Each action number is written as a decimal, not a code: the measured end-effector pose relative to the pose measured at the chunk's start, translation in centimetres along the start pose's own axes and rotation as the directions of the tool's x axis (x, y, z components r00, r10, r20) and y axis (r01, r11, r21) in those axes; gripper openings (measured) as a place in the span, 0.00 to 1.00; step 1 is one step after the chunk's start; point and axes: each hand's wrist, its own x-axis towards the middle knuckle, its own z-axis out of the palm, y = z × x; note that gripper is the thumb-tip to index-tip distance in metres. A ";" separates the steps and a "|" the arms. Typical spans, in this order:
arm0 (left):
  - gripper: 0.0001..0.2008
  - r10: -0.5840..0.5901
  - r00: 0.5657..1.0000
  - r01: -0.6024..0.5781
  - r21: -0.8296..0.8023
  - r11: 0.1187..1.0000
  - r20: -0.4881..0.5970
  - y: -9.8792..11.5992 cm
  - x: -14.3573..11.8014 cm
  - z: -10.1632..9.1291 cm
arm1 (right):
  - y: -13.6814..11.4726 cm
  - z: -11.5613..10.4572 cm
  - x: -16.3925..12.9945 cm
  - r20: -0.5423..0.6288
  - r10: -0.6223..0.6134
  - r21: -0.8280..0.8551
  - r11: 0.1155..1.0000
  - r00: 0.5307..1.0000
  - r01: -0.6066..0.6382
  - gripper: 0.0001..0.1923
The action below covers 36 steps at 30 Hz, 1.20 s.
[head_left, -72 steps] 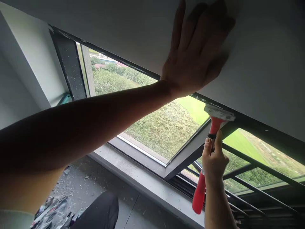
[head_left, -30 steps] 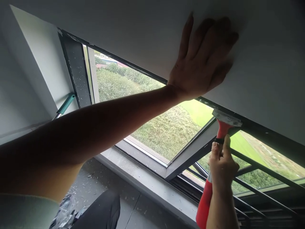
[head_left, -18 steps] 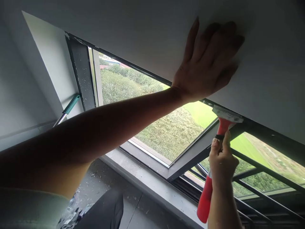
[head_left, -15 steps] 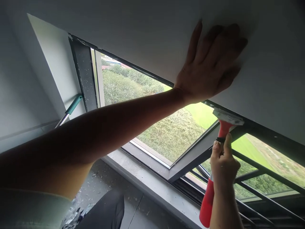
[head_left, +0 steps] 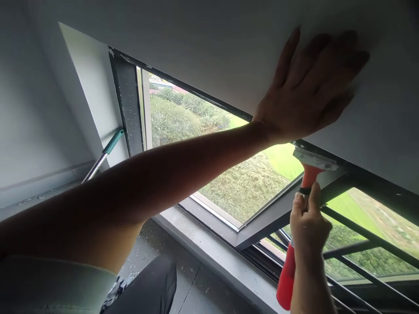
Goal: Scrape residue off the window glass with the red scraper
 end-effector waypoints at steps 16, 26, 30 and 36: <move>0.33 -0.043 0.972 0.044 -0.001 0.999 0.229 0.3 0.7 -1.7 | -1.0 -0.1 -0.1 0.008 0.035 -0.031 0.999 0.999 -0.035 0.29; 0.32 -0.048 0.932 0.040 0.030 0.999 0.358 0.4 1.1 -2.6 | -0.6 -0.1 -0.3 0.006 0.008 -0.058 0.998 1.000 -0.007 0.29; 0.32 -0.057 0.938 0.042 0.052 0.998 0.342 0.5 1.0 -2.6 | -0.7 -0.1 0.2 0.021 -0.010 -0.029 1.000 1.000 0.010 0.29; 0.31 -0.047 0.951 0.030 0.061 0.998 0.306 0.5 0.9 -2.8 | -1.2 0.9 0.3 -0.017 -0.015 -0.016 1.000 1.000 0.015 0.28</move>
